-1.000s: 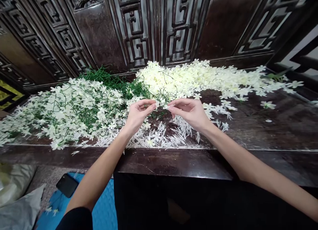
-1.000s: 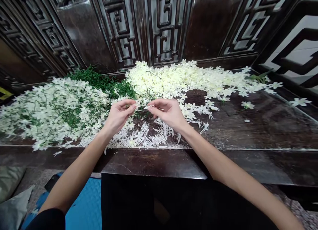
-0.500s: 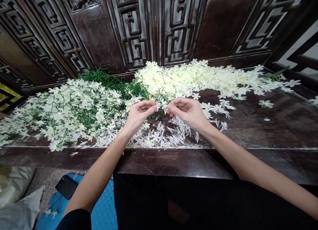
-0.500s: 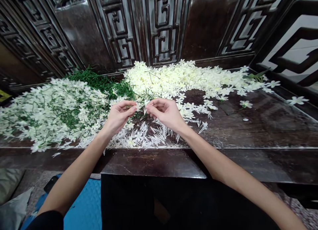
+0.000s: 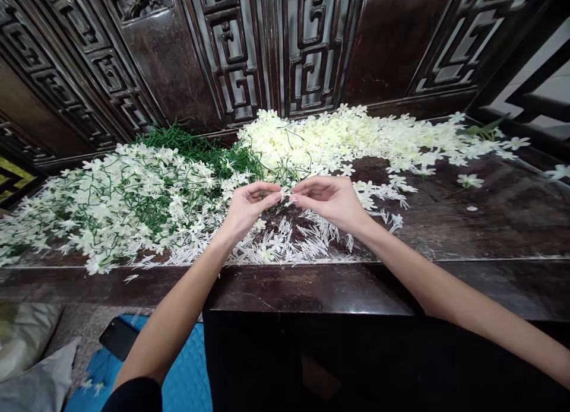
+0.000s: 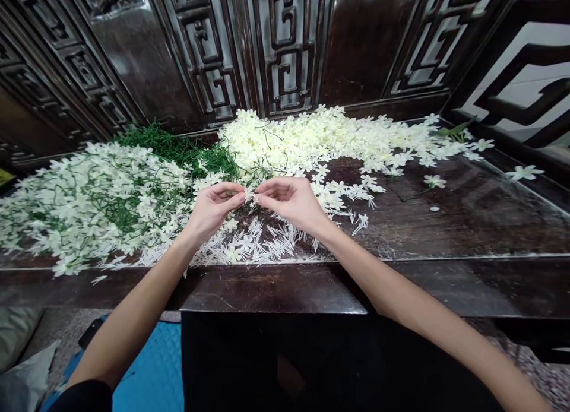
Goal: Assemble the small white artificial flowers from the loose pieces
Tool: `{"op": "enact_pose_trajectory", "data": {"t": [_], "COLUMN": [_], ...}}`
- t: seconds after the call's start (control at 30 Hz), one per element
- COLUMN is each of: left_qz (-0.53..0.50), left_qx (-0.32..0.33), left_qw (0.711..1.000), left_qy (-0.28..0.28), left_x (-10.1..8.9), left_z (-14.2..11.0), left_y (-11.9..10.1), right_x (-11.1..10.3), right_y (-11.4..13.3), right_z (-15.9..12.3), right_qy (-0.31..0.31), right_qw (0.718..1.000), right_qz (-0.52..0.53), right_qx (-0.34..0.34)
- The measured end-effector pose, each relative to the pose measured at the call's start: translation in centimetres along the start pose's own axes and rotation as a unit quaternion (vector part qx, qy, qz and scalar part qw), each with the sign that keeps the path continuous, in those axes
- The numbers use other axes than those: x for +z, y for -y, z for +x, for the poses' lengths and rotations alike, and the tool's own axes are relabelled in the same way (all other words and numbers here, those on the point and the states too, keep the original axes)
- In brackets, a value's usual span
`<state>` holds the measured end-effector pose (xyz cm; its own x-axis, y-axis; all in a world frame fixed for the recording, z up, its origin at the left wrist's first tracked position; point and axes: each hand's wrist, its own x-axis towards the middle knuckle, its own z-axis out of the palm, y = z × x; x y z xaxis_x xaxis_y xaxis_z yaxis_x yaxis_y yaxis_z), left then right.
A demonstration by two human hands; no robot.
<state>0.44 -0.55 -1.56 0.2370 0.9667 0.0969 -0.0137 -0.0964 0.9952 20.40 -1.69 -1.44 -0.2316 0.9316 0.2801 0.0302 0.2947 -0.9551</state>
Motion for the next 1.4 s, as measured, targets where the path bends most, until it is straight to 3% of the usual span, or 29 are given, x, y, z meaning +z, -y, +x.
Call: {"op": "enact_pose_trajectory", "data": {"t": [0.23,0.43,0.73,0.93,1.4], "left_qz": [0.021,0.040,0.037,0.051,0.085], "left_qx": [0.009,0.016,0.014,0.025,0.040], "left_qw": [0.999,0.999,0.999,0.998,0.995], "left_qy": [0.026,0.014,0.020,0.024,0.034], "left_x": [0.38,0.60,0.40,0.49,0.60], "left_z": [-0.12,-0.18,-0.11,-0.17,-0.12], "left_y": [0.09,-0.23,-0.04,-0.25,-0.08], "right_x": [0.20,0.10,0.29,0.17,0.27], "right_y": [-0.11,-0.54,-0.44,-0.42,-0.39], "right_z": [-0.15,-0.22,-0.25,-0.12,-0.32], "right_qy": [0.001,0.027,-0.019,-0.001,0.032], "right_qw": [0.999,0.998,0.998,0.998,0.989], "right_qz": [-0.037,-0.049,-0.030,-0.066,-0.137], "right_qx": [-0.017,-0.037,-0.051,-0.012,-0.046]}}
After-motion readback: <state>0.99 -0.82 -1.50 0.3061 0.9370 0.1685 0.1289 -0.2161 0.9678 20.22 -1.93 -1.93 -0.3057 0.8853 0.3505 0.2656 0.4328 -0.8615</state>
